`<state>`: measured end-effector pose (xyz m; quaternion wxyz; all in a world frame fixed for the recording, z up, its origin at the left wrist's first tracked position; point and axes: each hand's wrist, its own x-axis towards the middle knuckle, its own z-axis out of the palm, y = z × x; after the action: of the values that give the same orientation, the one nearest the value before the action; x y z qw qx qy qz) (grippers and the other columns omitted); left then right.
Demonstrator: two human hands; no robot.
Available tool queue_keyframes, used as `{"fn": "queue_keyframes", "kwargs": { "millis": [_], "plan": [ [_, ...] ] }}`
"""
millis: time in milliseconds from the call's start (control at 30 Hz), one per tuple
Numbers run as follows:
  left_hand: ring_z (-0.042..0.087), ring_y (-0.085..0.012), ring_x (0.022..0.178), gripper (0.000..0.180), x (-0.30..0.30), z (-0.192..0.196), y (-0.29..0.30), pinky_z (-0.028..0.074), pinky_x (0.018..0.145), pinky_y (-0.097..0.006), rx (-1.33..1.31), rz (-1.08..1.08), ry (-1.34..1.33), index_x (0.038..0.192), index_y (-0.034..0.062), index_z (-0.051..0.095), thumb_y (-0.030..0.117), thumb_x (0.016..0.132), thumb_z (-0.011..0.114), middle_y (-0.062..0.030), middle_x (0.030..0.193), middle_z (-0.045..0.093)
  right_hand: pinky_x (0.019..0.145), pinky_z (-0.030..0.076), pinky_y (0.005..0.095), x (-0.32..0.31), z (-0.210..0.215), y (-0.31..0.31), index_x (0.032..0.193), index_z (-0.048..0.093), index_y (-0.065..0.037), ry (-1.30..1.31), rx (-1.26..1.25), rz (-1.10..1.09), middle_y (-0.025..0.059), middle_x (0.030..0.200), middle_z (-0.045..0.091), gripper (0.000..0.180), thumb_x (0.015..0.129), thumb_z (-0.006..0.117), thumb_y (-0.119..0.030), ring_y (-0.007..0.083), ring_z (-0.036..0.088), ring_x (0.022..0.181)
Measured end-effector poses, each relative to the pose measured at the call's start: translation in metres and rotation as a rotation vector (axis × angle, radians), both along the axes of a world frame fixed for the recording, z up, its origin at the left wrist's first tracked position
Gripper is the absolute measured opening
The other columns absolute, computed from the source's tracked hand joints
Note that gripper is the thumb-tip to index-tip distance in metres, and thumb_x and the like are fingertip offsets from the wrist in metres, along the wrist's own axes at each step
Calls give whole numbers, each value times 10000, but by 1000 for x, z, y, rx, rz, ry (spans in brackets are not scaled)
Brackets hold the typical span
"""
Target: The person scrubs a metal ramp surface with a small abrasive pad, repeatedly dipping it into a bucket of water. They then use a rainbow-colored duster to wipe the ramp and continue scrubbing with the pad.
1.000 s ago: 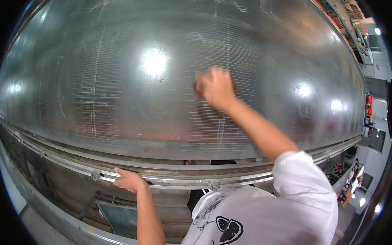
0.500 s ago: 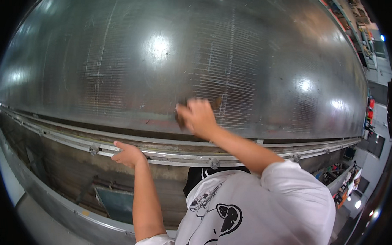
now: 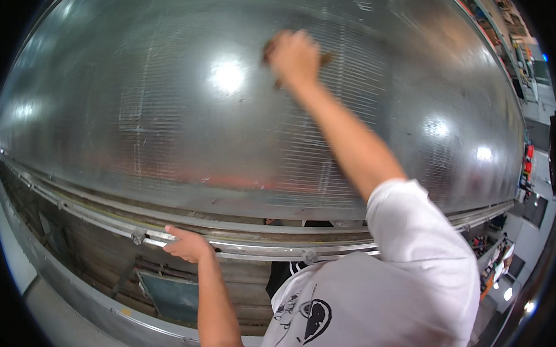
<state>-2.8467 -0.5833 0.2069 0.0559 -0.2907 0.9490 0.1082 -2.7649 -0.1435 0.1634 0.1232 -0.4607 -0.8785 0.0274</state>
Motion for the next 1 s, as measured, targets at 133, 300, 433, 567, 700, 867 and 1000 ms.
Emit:
{"fn": "queue_keyframes", "kwargs": {
  "millis": [133,300,433,567,700,867,1000],
  "plan": [
    [565,-541,1262,921,2,4,-9,478,1058,-609,13,66,19,1537,-79,306,695,1040,359,-337,1453,496,843,478,469,74,12,-140,1082,718,-127,276,-195,626,140,999,669,264,848,714,-249,297,627,958],
    [542,-540,1296,941,4,8,-4,450,1079,-613,58,65,32,1553,-83,305,697,1032,384,-339,1487,482,785,537,504,94,18,68,1082,740,-148,134,49,224,102,917,723,259,909,669,-326,321,656,924],
    [562,-546,1270,945,-2,-5,2,455,1068,-612,36,25,65,1529,-91,336,708,1025,378,-338,1437,529,761,520,490,48,-4,103,1115,721,-107,80,199,-138,142,998,702,309,963,668,-371,327,648,928],
    [565,-540,1272,932,-1,4,-2,464,1061,-613,11,84,1,1510,-82,366,713,1024,370,-330,1432,535,743,458,461,21,38,-136,1075,729,-80,-266,-137,461,125,968,680,260,892,672,-255,286,617,928],
    [585,-538,1245,918,2,1,-3,481,1055,-610,-23,59,56,1523,-72,344,701,1029,366,-330,1408,554,765,439,410,70,26,-244,1063,716,-168,341,-212,717,70,904,609,201,924,580,-218,241,601,859],
    [588,-537,1240,912,8,9,-2,498,1057,-608,43,80,-6,1548,-82,297,678,1045,344,-341,1414,540,813,533,476,116,32,1,1103,762,-182,-191,60,316,83,988,725,246,917,698,-330,291,663,994],
    [585,-547,1240,907,5,3,5,496,1047,-623,11,47,-5,1517,-82,324,687,1038,347,-342,1407,543,706,530,523,168,6,103,1030,757,-133,219,205,-471,111,916,709,260,953,648,-356,350,683,861]
  ]
}}
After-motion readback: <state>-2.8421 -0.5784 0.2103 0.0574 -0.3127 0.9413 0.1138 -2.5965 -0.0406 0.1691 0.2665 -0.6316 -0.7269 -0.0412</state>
